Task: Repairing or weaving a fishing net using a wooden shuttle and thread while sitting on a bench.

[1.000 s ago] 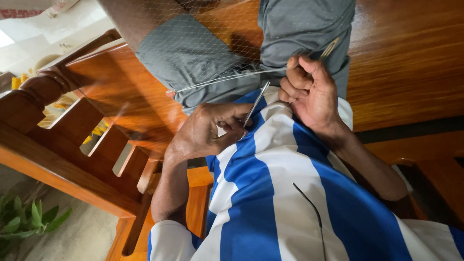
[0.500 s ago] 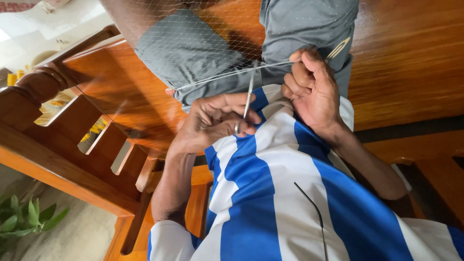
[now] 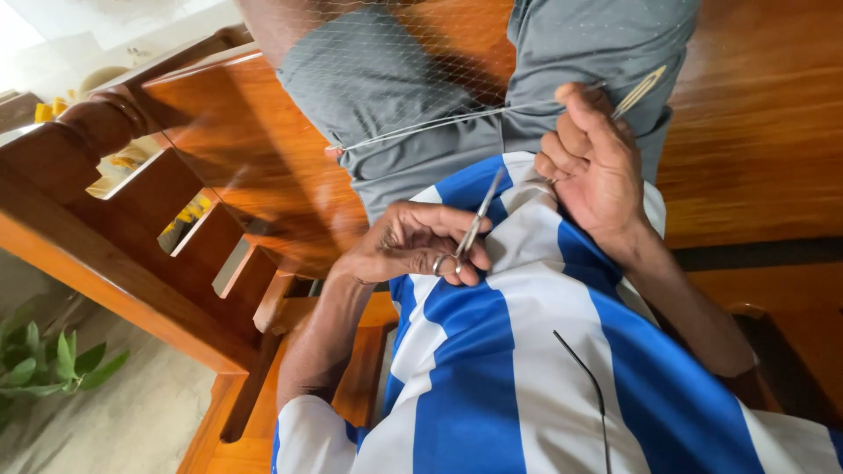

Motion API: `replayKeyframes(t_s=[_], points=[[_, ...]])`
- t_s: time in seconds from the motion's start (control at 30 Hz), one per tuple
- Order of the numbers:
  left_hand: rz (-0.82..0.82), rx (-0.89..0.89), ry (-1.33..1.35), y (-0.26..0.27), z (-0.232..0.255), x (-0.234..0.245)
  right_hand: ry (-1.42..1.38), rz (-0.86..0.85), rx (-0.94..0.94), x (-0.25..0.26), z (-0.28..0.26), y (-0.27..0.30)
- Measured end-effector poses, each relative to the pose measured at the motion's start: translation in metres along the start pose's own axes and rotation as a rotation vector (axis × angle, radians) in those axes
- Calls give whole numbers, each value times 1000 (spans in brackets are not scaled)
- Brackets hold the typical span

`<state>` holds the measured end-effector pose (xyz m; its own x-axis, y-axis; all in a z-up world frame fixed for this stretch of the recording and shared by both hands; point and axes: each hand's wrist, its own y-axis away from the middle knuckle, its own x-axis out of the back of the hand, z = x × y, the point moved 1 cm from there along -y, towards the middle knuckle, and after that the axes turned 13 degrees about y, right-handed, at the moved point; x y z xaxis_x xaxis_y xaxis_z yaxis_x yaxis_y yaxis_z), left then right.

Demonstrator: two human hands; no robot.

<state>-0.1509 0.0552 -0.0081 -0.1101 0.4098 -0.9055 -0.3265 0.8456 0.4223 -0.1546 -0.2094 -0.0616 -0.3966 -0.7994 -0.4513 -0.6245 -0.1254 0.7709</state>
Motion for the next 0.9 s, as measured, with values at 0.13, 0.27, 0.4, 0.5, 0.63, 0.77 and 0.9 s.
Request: replayKeyframes(t_s=[0.13,0.27,0.4,0.5,0.63,0.77,0.9], points=[[193,-401,-268,10,15,12,94,9,62,-20,-11,6],[1024,-1196,-1023,46,43,54,140,130,28,-38,-21,20],[1300,-1076,-1000,97,44,173,189,154,23,-28,-15,21],[1273,-1006,-1078,98,39,207,227,153,1,-23,-9,8],[986,-1141,-518,57,34,125,371,97,-141,-32,-11,-4],[860,-1046,-215,0,18,2,470,118,-147,-34,-5,-1],[435,-754,165,-31,-30,-31,515,82,-56,-28,-1,-4]])
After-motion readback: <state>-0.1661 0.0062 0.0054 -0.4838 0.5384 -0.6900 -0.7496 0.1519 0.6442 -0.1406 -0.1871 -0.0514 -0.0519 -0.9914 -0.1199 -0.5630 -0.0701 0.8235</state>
